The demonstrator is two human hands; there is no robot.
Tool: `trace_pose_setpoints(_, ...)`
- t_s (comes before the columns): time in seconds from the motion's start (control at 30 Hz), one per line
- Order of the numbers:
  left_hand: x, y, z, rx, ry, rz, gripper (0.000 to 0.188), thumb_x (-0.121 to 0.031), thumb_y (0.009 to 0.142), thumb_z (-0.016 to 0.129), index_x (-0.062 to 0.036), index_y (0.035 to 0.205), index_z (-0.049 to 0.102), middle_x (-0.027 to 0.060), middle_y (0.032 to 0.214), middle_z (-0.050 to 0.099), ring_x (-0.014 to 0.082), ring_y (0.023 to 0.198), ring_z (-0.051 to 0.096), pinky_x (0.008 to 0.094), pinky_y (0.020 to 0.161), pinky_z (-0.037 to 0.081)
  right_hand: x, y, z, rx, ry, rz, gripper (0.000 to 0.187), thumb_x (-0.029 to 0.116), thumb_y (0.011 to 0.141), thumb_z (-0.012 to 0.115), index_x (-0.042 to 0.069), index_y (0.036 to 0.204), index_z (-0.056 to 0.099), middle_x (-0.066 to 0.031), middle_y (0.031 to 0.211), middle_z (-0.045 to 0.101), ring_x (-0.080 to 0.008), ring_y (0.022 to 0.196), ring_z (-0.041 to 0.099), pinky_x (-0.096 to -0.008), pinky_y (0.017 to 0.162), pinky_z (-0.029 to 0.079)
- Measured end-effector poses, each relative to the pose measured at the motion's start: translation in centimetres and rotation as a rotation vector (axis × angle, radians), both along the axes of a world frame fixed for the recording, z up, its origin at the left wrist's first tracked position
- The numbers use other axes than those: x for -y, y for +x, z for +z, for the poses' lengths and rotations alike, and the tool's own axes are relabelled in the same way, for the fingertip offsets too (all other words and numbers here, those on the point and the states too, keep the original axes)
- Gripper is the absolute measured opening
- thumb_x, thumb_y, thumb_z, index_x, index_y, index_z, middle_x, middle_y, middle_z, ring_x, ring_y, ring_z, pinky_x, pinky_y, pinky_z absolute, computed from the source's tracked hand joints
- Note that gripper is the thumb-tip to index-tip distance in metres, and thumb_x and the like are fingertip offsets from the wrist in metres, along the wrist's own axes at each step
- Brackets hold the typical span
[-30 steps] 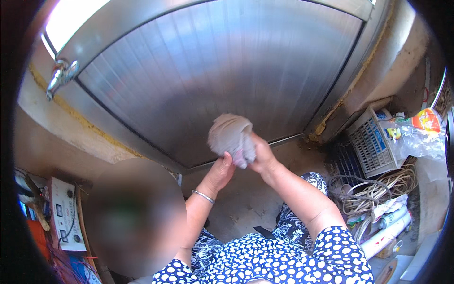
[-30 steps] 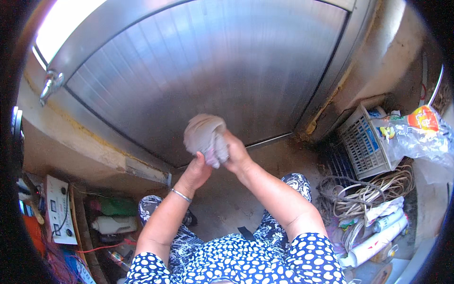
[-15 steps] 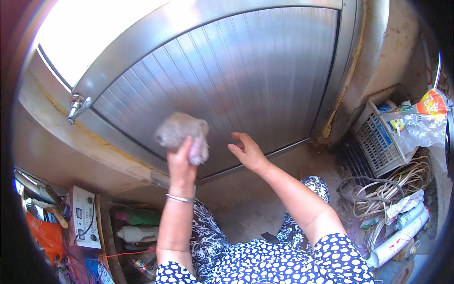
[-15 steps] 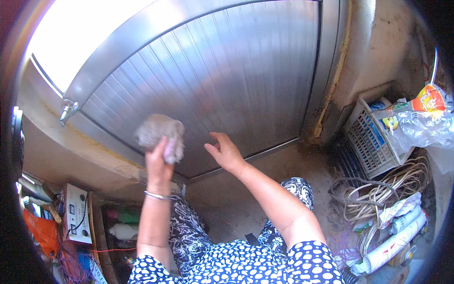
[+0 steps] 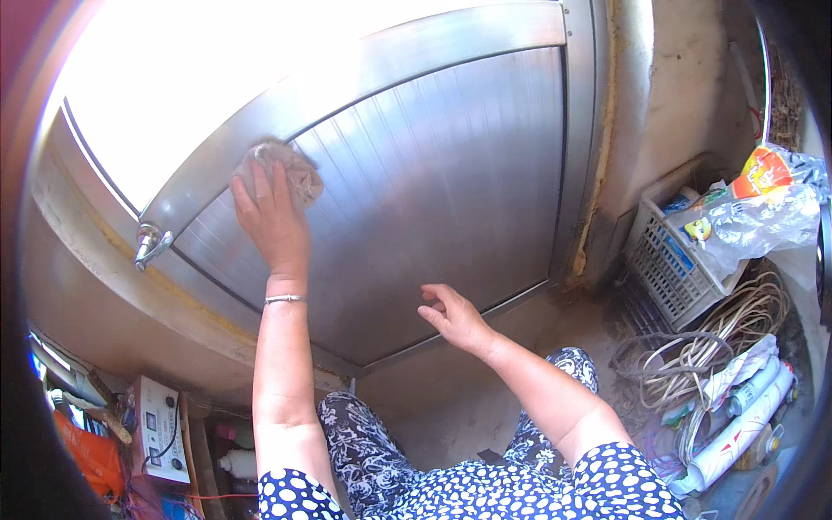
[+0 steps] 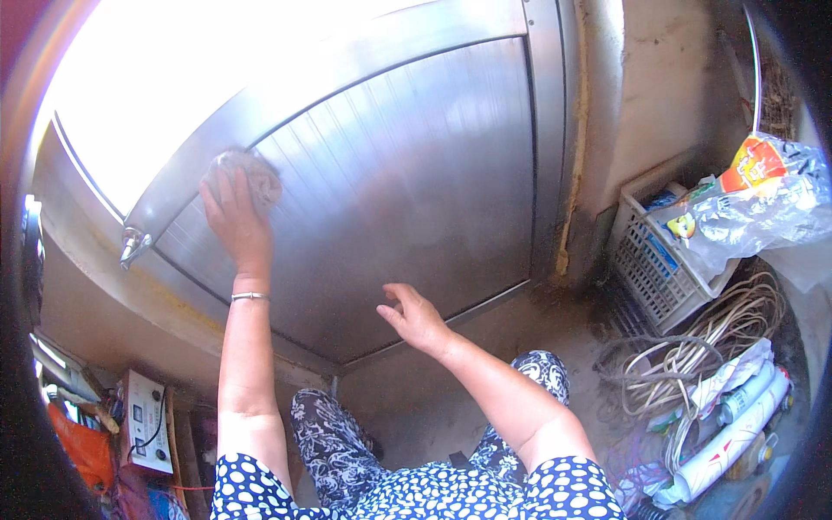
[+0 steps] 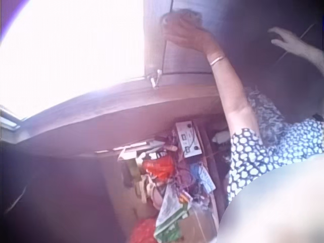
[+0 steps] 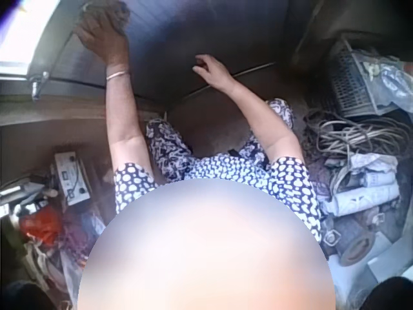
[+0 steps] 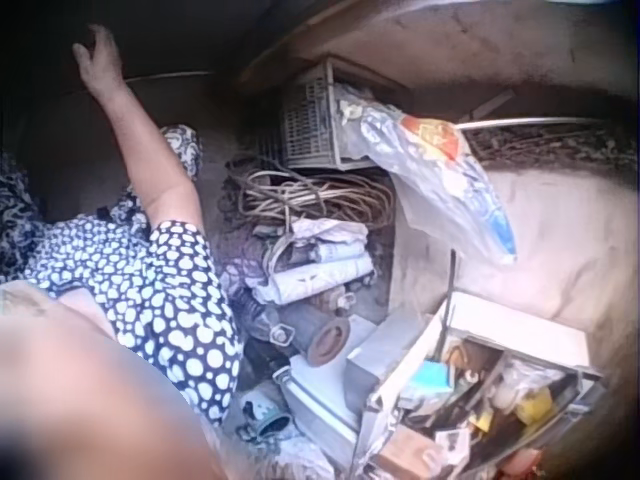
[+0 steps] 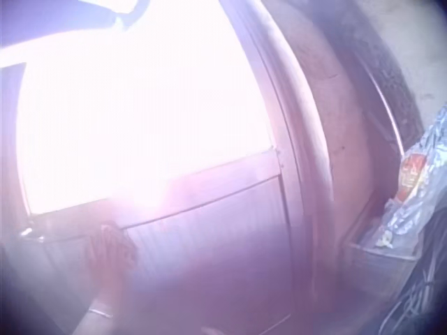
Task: The person sits on the floor and wipes a large metal door with a cloth. They clean the surface in circular and vertical motions, covering the lower and middle sections of the door.
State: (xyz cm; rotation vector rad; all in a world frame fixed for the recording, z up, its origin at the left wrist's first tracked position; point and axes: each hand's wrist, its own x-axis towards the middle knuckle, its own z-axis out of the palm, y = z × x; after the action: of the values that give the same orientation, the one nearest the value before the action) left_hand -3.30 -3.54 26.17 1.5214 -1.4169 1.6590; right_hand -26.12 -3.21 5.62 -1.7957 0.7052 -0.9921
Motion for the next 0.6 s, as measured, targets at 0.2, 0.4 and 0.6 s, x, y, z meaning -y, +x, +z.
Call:
trace_pose_setpoints(0.2,-0.2,-0.8,-3.9,-0.063,0.197,-0.098,0.045,0.0,0.076,0.057,-0.0111,0.12,0.055,0.0112,0.127,0.05,0.0413,0.118,0.04,0.0493,0.094,0.038,-0.8,-2.5,1.0,-0.031,-0.107,0.027,0.041,0.025,0.089,0.059,-0.001,0.119,0.049,-0.0175,0.111,0.055,-0.0231,0.082,0.062,-0.0349,0.077,0.05)
trace_pose_setpoints(0.4,-1.0,0.4,-10.3,-0.049,0.387,-0.113,0.048,-0.002,0.076,0.055,-0.0178,0.122,0.055,0.0053,0.134,0.046,0.0355,0.121,0.039,0.0497,0.099,0.033,-1.9,-3.6,2.1,-0.062,-0.122,0.086,0.038,0.025,0.089,0.059,0.0,0.116,0.05,-0.017,0.107,0.055,-0.0254,0.08,0.062,-0.0362,0.074,0.05)
trace_pose_setpoints(0.6,-1.8,1.8,-17.5,0.101,0.697,-0.032,0.046,-0.013,0.079,0.055,-0.022,0.124,0.054,-0.0001,0.139,0.04,0.0293,0.127,0.034,0.0502,0.103,0.029,-2.6,-3.8,2.1,-0.118,-0.211,0.128,0.038,0.025,0.088,0.06,0.001,0.115,0.049,-0.0169,0.107,0.053,-0.0286,0.082,0.062,-0.0386,0.073,0.051)
